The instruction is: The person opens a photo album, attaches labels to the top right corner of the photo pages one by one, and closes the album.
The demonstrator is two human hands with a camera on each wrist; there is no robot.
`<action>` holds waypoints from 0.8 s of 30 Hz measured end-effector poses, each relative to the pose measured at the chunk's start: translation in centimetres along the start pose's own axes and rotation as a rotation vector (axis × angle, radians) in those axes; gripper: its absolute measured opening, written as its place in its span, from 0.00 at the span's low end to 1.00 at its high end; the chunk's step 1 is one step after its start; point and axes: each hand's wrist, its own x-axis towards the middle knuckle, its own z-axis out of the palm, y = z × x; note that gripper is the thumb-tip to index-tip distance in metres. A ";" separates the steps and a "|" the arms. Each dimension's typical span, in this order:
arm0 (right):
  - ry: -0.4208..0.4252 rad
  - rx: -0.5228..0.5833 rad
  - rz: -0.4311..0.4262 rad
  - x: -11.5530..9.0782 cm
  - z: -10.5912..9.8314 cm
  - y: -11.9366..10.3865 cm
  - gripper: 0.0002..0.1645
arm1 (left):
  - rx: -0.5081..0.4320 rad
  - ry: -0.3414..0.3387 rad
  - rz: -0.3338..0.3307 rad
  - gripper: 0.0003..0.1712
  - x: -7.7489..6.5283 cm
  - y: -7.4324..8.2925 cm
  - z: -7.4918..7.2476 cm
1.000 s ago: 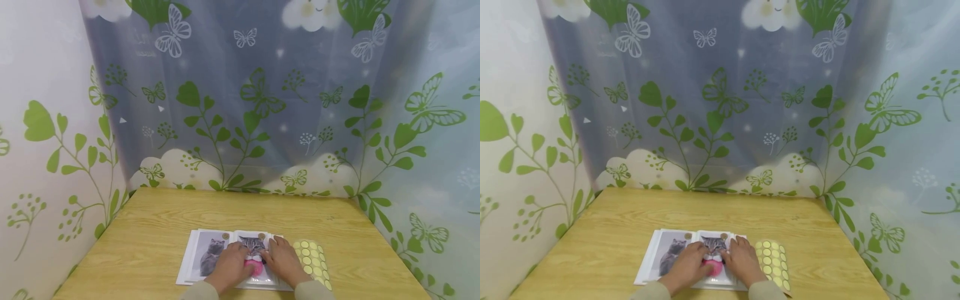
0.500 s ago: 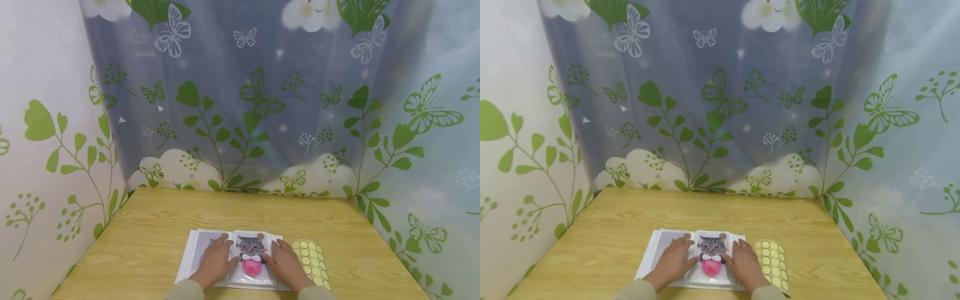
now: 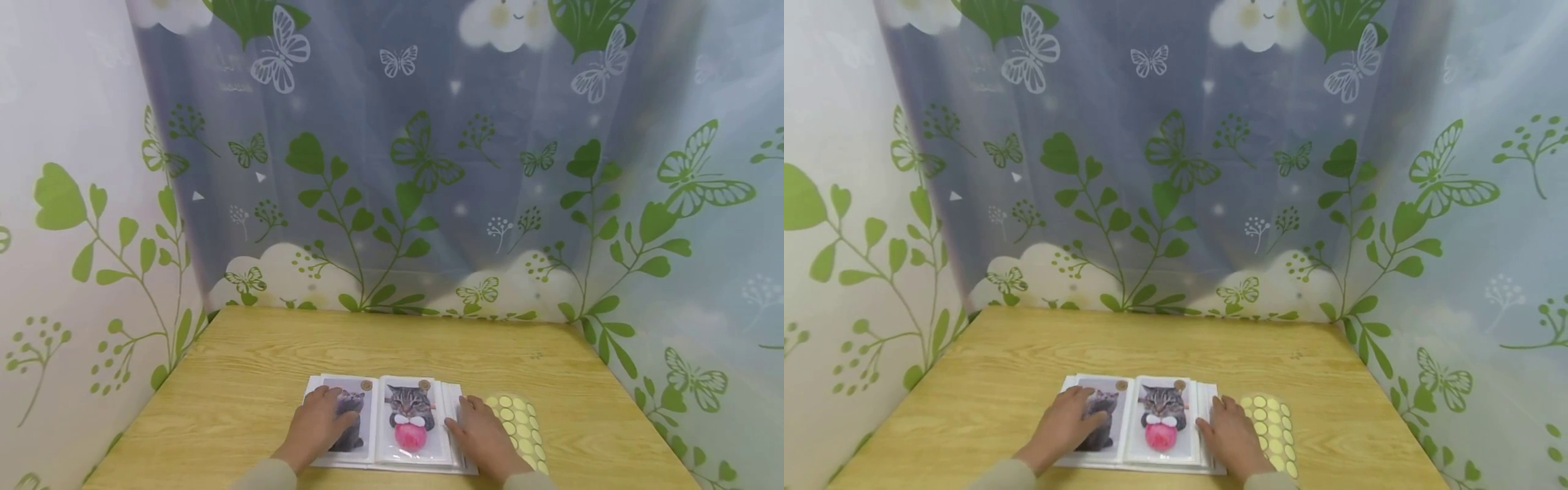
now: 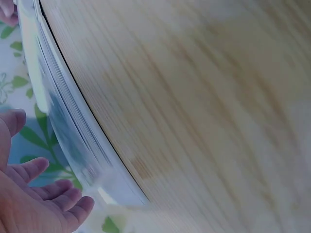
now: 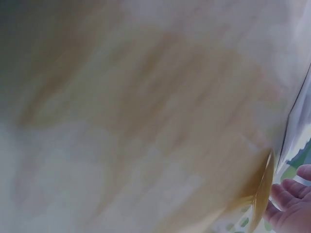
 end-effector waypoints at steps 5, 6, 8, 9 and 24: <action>0.005 -0.003 0.007 -0.4 -0.4 0.9 0.36 | 0.013 0.003 -0.041 0.34 -0.2 -1.7 -0.9; 0.008 -0.006 0.005 -0.5 -0.5 1.0 0.36 | 0.015 0.004 -0.046 0.34 -0.3 -2.0 -1.1; 0.016 -0.021 -0.005 -0.5 -0.6 1.3 0.36 | 0.025 0.008 -0.056 0.35 -0.4 -2.8 -1.4; 0.016 -0.025 -0.004 -0.5 -0.7 1.4 0.36 | 0.031 0.013 -0.057 0.35 -0.5 -3.1 -1.5; 0.004 -0.078 0.056 -0.6 -0.1 -0.4 0.35 | 0.105 0.017 -0.108 0.36 -1.1 -5.3 -2.4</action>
